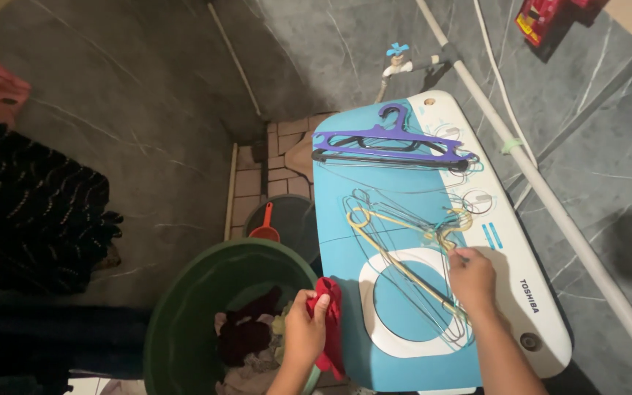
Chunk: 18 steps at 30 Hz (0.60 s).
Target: Hanging washed clothes onto hangers and then placing the hangers onto a drying rack.
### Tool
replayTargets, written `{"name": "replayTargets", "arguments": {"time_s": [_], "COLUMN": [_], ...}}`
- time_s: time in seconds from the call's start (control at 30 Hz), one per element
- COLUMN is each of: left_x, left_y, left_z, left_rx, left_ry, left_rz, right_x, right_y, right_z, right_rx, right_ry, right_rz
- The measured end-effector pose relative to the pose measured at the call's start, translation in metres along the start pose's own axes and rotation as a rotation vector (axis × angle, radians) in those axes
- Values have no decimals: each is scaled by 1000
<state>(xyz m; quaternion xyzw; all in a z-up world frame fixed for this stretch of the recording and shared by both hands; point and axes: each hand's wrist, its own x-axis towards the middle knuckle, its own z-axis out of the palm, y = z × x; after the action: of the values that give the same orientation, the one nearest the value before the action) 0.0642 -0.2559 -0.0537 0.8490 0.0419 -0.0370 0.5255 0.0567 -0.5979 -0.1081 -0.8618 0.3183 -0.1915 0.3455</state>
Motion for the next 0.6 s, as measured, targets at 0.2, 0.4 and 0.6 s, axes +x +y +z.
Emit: {"name": "replayTargets", "arguments": {"time_s": [0.2,0.4,0.6], "left_x": [-3,-5,-5], "left_y": [11,17,16], "left_z": [-5,-3,4], "left_rx": [-20,-19,-49], "left_ry": [-6,-39,-66], "left_rz": [-28,-39,-29], "right_x": [-5,-8,-9], "right_y": [-26,-28,-33], "right_z": [-27,-37,-34], "right_rx": [519,683,797], "right_ry": [-207,-340,-362], "right_rz": [550,617,674]}}
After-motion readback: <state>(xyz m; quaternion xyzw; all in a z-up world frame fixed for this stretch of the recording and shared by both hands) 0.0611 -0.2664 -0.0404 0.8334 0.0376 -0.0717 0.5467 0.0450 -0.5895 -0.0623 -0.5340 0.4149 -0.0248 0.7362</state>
